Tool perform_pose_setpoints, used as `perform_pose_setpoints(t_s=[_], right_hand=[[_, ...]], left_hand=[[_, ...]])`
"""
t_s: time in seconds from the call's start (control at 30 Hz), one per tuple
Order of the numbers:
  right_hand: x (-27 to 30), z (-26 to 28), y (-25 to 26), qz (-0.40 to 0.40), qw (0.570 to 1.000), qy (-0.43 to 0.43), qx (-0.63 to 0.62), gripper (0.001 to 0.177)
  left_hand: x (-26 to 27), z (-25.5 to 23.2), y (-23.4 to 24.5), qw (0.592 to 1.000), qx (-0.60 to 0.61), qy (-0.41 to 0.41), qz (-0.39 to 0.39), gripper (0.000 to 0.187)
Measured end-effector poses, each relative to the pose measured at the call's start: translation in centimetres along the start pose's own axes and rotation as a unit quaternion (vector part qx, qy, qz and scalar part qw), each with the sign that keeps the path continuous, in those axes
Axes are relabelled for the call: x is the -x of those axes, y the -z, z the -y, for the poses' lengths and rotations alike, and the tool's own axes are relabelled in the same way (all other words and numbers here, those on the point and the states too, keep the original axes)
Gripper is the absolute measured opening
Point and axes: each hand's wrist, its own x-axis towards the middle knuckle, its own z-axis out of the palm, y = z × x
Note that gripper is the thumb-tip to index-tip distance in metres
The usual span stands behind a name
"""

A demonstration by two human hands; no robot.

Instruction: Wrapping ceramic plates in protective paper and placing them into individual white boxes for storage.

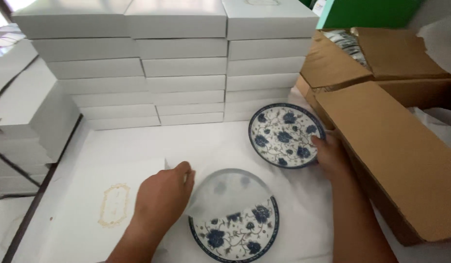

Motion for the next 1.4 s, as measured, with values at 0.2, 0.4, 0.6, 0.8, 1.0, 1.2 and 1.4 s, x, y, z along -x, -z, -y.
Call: perform_pose_setpoints(t_s=[0.2,0.4,0.6,0.8,1.0,1.2,1.4], right_hand=[[-5.8,-7.8,0.9,0.038,0.997,-0.001,0.060,0.030],[1.1,0.2,-0.5,0.046,0.977,-0.176,0.112,0.029],[3.0,1.7,0.7,-0.013,0.871,0.028,0.490,0.062],[10.1,8.2,-2.8,0.058,0.911,0.365,0.183,0.077],[15.1,10.1,-7.0,0.042,0.821,0.555,0.127,0.023],[19.9,14.0,-4.0,0.045,0.865,0.493,0.081,0.015],[20.6,10.5,-0.2,0.198,0.904,0.346,0.153,0.020]], left_hand=[[0.0,0.4,0.0,0.998,-0.049,0.034,-0.011,0.030],[-0.3,1.3,-1.4,0.991,-0.045,-0.061,-0.112,0.026],[0.3,0.2,-0.1,0.977,0.072,-0.118,-0.164,0.021],[1.1,-0.7,0.5,0.947,0.195,-0.166,-0.195,0.020],[1.8,-0.8,1.3,0.881,0.099,-0.242,-0.394,0.018],[4.0,-1.2,4.2,0.746,0.150,-0.405,-0.507,0.016],[6.8,1.0,3.5,0.809,0.030,-0.457,-0.367,0.008]])
